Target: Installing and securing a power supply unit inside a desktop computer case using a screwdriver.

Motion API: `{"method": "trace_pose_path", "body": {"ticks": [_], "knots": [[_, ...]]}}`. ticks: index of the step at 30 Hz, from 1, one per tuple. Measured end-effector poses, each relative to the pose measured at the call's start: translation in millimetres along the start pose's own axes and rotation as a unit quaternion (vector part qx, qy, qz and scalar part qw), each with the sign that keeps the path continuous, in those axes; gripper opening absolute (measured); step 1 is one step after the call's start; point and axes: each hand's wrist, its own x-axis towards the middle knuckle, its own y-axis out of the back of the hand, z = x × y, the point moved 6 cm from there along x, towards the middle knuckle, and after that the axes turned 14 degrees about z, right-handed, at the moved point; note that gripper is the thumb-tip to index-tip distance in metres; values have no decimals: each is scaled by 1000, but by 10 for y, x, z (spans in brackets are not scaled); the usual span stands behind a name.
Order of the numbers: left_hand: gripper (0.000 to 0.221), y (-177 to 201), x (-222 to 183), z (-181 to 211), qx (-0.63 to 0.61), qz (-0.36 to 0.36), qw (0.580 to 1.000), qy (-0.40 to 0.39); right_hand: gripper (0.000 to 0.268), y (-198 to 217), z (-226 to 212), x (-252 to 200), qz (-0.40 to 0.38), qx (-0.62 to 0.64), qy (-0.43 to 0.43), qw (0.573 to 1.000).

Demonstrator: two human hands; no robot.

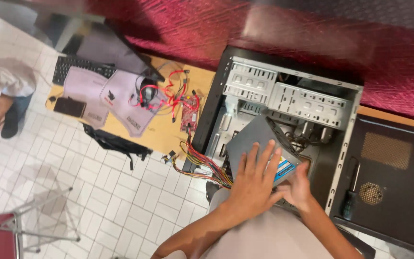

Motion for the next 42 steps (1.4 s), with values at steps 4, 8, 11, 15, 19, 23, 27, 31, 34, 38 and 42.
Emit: {"method": "trace_pose_path", "body": {"ticks": [4, 8, 11, 15, 19, 23, 27, 31, 34, 38, 42], "knots": [[109, 24, -56, -258, -137, -29, 987, 81, 75, 357, 856, 1546, -175, 172, 44, 968], [92, -8, -335, -1009, -185, 43, 969, 157, 53, -40, 499, 1335, -135, 130, 90, 978], [66, 64, -740, -1487, -52, 51, 978, 196, 59, -275, 426, 1394, -147, 107, 80, 980], [60, 236, -1132, -1627, -5, -48, 957, 285, 69, -353, 708, 1886, -180, 45, 51, 981], [60, 408, -1313, -1613, -1, -106, 917, 384, 75, -606, 919, 1974, -231, -24, 43, 972], [52, 533, -1295, -1645, 15, -24, 902, 431, 86, -829, 926, 1701, -198, -54, 17, 978], [84, 536, -1230, -1727, -2, 79, 876, 477, 106, -1101, 593, 1015, -180, -116, 6, 977], [106, 373, -1056, -1782, -52, -8, 830, 556, 108, -1166, 509, 979, -165, -133, 2, 977], [103, 265, -1031, -1911, -39, -44, 824, 563, 107, -1199, 503, 1035, -148, -150, 8, 978], [99, 319, -888, -1897, -72, -61, 790, 606, 107, -1152, 608, 1224, -85, -226, 36, 970], [89, 245, -872, -1954, -103, -69, 783, 609, 103, -1129, 329, 1142, -83, -321, 114, 936]]}}
